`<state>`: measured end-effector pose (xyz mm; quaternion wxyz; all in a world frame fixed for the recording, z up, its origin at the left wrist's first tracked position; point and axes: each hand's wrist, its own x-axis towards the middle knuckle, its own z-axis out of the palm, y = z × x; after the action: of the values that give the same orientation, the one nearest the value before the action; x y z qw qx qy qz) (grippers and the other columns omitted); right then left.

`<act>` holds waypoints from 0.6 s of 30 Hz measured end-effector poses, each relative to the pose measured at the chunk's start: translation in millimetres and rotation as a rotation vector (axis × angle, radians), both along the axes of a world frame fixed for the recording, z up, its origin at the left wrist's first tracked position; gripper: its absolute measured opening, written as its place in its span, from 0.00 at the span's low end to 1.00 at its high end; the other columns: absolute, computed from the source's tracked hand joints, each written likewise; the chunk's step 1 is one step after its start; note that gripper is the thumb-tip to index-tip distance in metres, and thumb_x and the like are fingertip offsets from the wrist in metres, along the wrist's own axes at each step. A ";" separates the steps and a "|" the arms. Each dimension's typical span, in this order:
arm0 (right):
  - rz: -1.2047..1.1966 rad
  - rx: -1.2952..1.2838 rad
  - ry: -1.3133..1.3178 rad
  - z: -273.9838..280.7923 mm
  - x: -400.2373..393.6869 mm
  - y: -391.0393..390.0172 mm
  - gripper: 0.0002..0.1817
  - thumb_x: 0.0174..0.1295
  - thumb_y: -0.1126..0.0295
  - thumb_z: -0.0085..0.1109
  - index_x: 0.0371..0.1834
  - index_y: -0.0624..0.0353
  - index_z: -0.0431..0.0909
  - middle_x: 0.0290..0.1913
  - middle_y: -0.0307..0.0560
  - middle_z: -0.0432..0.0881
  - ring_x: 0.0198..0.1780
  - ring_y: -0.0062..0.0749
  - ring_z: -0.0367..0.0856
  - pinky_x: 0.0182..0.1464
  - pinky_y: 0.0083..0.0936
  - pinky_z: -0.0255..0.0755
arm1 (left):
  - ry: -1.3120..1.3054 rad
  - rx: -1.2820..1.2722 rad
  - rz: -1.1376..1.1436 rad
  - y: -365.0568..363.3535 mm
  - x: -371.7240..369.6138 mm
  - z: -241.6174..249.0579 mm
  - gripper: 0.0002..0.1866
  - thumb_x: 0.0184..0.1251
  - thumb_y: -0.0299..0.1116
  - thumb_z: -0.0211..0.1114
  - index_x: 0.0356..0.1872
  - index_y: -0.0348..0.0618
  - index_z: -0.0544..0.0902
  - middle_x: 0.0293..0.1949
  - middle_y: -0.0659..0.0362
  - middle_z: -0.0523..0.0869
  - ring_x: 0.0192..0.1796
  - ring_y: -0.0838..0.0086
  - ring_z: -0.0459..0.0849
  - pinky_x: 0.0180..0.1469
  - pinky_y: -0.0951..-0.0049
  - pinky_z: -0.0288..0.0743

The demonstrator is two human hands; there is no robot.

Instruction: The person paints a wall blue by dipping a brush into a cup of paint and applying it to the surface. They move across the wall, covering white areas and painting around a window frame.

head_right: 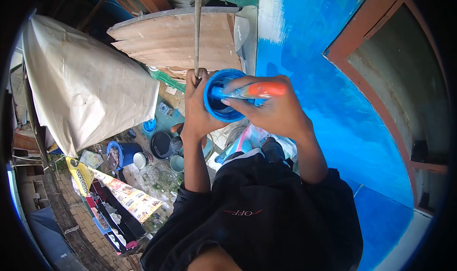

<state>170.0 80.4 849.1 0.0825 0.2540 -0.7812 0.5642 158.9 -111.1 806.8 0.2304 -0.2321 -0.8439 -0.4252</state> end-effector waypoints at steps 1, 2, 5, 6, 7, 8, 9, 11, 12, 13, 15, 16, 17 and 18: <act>-0.011 -0.090 -0.017 0.1 -0.5 3.4 0.10 0.58 0.75 0.75 0.40 0.66 0.86 0.36 0.47 0.90 0.36 0.27 0.88 0.39 0.23 0.82 | 0.006 -0.004 -0.003 -0.8 -0.8 0.4 0.37 0.33 0.38 0.83 0.54 0.41 0.85 0.40 0.50 0.75 0.48 0.55 0.73 0.48 0.58 0.75; -0.013 -0.093 -0.011 1.4 0.6 7.0 0.10 0.58 0.75 0.75 0.40 0.66 0.86 0.36 0.47 0.90 0.36 0.27 0.88 0.39 0.23 0.82 | -0.018 -0.006 -0.013 -1.7 -1.0 -0.9 0.38 0.31 0.39 0.83 0.53 0.40 0.84 0.42 0.49 0.76 0.48 0.55 0.73 0.50 0.58 0.73; -0.129 -0.341 -0.151 4.3 6.9 13.5 0.08 0.59 0.80 0.73 0.39 0.70 0.84 0.37 0.45 0.88 0.37 0.22 0.86 0.39 0.19 0.80 | -0.034 0.007 -0.029 -1.3 -2.4 0.9 0.39 0.29 0.41 0.85 0.51 0.39 0.84 0.43 0.49 0.77 0.49 0.55 0.73 0.51 0.59 0.72; -0.131 -0.341 -0.149 2.2 6.4 14.3 0.08 0.59 0.80 0.73 0.39 0.70 0.84 0.37 0.45 0.88 0.37 0.22 0.86 0.39 0.19 0.80 | -0.030 0.022 -0.032 -0.6 -2.5 1.2 0.39 0.28 0.42 0.85 0.50 0.38 0.84 0.43 0.49 0.76 0.48 0.55 0.73 0.51 0.59 0.72; -0.178 -0.418 -0.140 -1.8 4.9 15.2 0.09 0.59 0.81 0.74 0.40 0.70 0.84 0.37 0.45 0.87 0.37 0.21 0.85 0.38 0.19 0.80 | -0.028 0.024 -0.034 0.1 -3.4 0.8 0.39 0.28 0.42 0.85 0.50 0.38 0.84 0.43 0.49 0.76 0.48 0.55 0.73 0.51 0.59 0.72; -0.224 -0.496 -0.131 -4.3 4.3 16.6 0.09 0.59 0.81 0.74 0.40 0.70 0.84 0.37 0.45 0.87 0.36 0.21 0.85 0.37 0.18 0.79 | -0.037 0.036 -0.040 0.6 -4.1 -0.3 0.38 0.28 0.42 0.85 0.49 0.38 0.85 0.42 0.50 0.76 0.48 0.55 0.73 0.51 0.59 0.71; -0.224 -0.496 -0.132 -5.1 5.2 19.5 0.09 0.59 0.81 0.74 0.40 0.70 0.84 0.37 0.45 0.87 0.36 0.21 0.85 0.37 0.18 0.79 | -0.047 0.048 -0.044 0.9 -3.9 -1.3 0.38 0.28 0.42 0.85 0.48 0.38 0.85 0.42 0.50 0.76 0.48 0.56 0.73 0.51 0.60 0.71; -0.314 -0.524 -0.253 -6.2 6.4 24.9 0.12 0.58 0.79 0.76 0.42 0.68 0.83 0.37 0.45 0.87 0.36 0.21 0.84 0.35 0.18 0.79 | -0.050 0.057 -0.048 2.1 -3.7 -2.9 0.38 0.28 0.43 0.85 0.48 0.38 0.85 0.42 0.50 0.76 0.48 0.56 0.73 0.51 0.59 0.71; -0.313 -0.525 -0.251 -6.8 7.2 25.6 0.12 0.58 0.79 0.76 0.42 0.68 0.83 0.37 0.45 0.87 0.36 0.21 0.84 0.35 0.18 0.79 | -0.055 0.069 -0.055 2.7 -4.0 -3.1 0.37 0.28 0.43 0.85 0.47 0.38 0.85 0.41 0.50 0.77 0.48 0.56 0.73 0.51 0.59 0.71; -0.326 -0.552 -0.262 -7.7 8.5 26.2 0.12 0.57 0.78 0.76 0.42 0.68 0.83 0.36 0.44 0.87 0.35 0.20 0.84 0.35 0.18 0.80 | -0.052 0.069 -0.055 2.5 -3.5 -0.7 0.37 0.28 0.43 0.85 0.47 0.38 0.85 0.41 0.50 0.77 0.48 0.56 0.73 0.51 0.59 0.71; -0.340 -0.578 -0.273 -7.2 11.0 28.3 0.13 0.57 0.77 0.77 0.42 0.68 0.84 0.36 0.44 0.86 0.35 0.20 0.84 0.35 0.18 0.80 | -0.046 0.014 -0.068 2.5 -1.2 5.4 0.38 0.30 0.40 0.86 0.51 0.40 0.86 0.39 0.53 0.77 0.47 0.59 0.73 0.50 0.63 0.73; -0.372 -0.596 -0.313 -5.5 12.5 29.5 0.13 0.57 0.77 0.77 0.42 0.67 0.84 0.35 0.43 0.86 0.34 0.20 0.84 0.35 0.18 0.80 | -0.046 0.015 -0.067 2.9 -1.3 5.3 0.38 0.30 0.40 0.86 0.51 0.40 0.86 0.39 0.53 0.77 0.47 0.59 0.73 0.50 0.63 0.73; -0.403 -0.615 -0.353 -4.4 13.5 30.4 0.13 0.57 0.76 0.77 0.41 0.67 0.84 0.35 0.43 0.86 0.34 0.20 0.84 0.34 0.18 0.80 | -0.030 0.006 -0.070 3.6 -1.9 5.1 0.38 0.30 0.40 0.86 0.52 0.40 0.86 0.39 0.53 0.78 0.47 0.59 0.73 0.50 0.63 0.73; -0.403 -0.615 -0.353 -4.3 14.0 31.1 0.13 0.57 0.76 0.77 0.41 0.67 0.84 0.35 0.43 0.86 0.34 0.20 0.84 0.34 0.18 0.80 | -0.014 -0.002 -0.073 4.1 -1.9 5.0 0.39 0.30 0.40 0.86 0.52 0.41 0.86 0.38 0.54 0.78 0.47 0.59 0.73 0.50 0.63 0.73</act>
<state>184.0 111.5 844.8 0.1279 -0.0414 -0.6124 0.7790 157.0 -107.0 811.8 0.2086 -0.2602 -0.8369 -0.4340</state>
